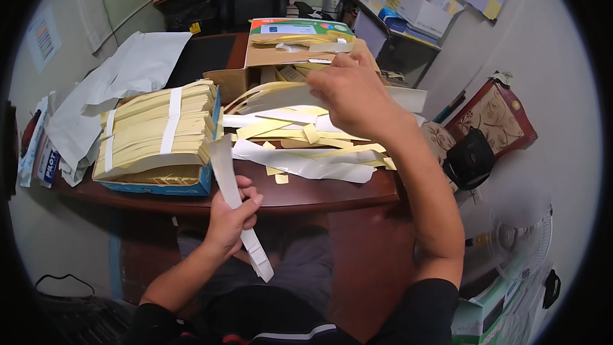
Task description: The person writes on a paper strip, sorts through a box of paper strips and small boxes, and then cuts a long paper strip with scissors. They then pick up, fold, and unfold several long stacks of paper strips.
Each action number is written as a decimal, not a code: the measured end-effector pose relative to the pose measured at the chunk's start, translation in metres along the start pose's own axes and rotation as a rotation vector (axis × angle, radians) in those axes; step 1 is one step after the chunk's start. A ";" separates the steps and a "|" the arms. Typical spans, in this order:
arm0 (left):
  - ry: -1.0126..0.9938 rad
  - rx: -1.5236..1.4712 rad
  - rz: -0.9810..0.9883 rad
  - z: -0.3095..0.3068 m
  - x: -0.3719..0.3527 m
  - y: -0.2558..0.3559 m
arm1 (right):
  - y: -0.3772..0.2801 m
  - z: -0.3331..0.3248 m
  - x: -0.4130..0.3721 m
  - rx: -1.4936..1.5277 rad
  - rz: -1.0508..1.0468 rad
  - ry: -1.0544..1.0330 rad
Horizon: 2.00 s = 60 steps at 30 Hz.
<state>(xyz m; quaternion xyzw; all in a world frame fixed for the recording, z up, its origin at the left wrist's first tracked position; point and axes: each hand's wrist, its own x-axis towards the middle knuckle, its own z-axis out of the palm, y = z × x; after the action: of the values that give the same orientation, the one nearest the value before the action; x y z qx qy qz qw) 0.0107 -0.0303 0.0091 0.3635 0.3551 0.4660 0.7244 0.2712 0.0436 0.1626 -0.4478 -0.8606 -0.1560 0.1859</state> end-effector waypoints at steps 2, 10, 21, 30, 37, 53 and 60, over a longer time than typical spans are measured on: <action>-0.015 -0.111 0.034 -0.009 -0.007 0.000 | -0.017 -0.016 -0.007 -0.068 0.007 -0.148; -0.053 0.188 0.450 -0.033 -0.030 -0.010 | -0.065 0.073 -0.085 0.006 -0.004 -0.305; -0.020 0.778 0.653 -0.014 -0.003 0.005 | -0.049 0.038 -0.073 0.321 0.176 -0.694; 0.010 0.907 0.421 -0.016 0.022 0.005 | -0.038 0.060 -0.083 0.353 0.143 -0.570; 0.027 0.931 0.410 -0.037 0.013 0.014 | -0.014 0.036 -0.146 0.249 0.295 -0.350; -0.066 1.086 0.366 -0.004 0.014 0.026 | -0.041 0.086 -0.181 0.797 0.636 0.332; 0.026 1.024 0.456 -0.013 0.015 0.022 | -0.028 0.075 -0.187 0.360 0.432 0.270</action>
<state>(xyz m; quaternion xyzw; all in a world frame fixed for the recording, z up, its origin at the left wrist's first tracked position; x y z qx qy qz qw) -0.0054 -0.0073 0.0194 0.7306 0.4574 0.3835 0.3317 0.3335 -0.0722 0.0076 -0.5554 -0.7268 -0.0164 0.4037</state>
